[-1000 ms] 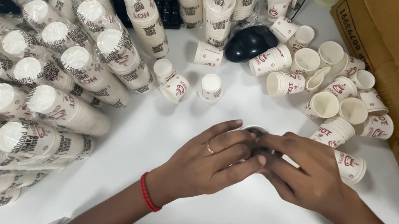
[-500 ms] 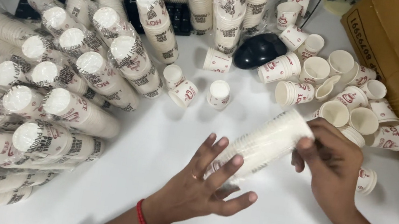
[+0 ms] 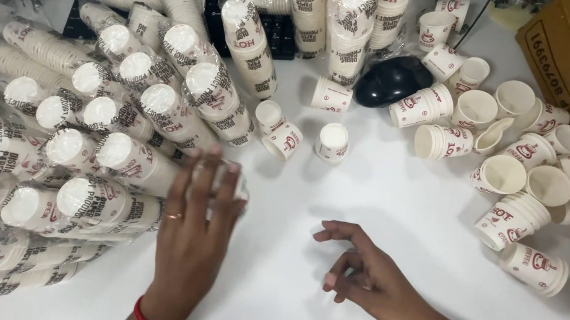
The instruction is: Stack and package paper cups into plastic sleeves in a manufacturing environment.
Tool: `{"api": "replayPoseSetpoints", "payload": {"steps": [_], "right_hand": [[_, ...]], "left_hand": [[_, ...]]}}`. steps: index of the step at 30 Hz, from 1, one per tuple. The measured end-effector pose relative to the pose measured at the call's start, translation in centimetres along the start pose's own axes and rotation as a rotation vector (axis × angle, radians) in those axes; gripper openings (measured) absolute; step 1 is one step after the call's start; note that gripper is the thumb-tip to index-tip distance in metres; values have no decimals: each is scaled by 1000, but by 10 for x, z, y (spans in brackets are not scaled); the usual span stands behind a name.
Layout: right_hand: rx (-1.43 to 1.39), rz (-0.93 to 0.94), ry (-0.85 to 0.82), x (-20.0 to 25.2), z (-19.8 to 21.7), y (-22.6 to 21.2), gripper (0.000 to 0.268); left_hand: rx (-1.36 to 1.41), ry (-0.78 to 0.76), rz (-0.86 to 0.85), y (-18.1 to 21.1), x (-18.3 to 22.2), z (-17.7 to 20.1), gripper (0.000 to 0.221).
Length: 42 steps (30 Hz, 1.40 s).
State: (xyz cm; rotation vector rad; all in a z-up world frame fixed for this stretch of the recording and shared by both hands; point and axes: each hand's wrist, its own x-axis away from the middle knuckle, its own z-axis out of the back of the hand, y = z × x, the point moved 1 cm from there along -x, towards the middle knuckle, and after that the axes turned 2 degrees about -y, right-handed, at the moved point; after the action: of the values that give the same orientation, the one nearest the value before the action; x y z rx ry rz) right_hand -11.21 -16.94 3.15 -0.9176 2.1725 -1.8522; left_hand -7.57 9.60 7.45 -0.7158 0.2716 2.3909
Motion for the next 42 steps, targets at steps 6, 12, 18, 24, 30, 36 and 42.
{"api": "replayPoseSetpoints", "payload": {"steps": [6,12,18,24,30,36,42], "right_hand": [[136,-14,69,1,-1,-1,59],[284,-61,46,-1,-1,-6,48],[863,362,110,-29,9,-11,36],[1185,549,199,-47,27,0,17],[1389,710,484,-26,53,-37,22],[1600,380,815,-20,95,-75,52],[1659,297,678,-27,108,-57,51]], "left_hand": [[-499,-75,161,-32,14,-21,51],[-478,-33,197,-29,19,-63,60],[11,-95,-49,30,-29,-77,67],[423,-154,-15,37,-76,-107,65],[655,-124,124,49,-68,-114,40],[930,-168,227,66,-37,-105,38],[1045,-246,210,68,-39,-102,55]]}}
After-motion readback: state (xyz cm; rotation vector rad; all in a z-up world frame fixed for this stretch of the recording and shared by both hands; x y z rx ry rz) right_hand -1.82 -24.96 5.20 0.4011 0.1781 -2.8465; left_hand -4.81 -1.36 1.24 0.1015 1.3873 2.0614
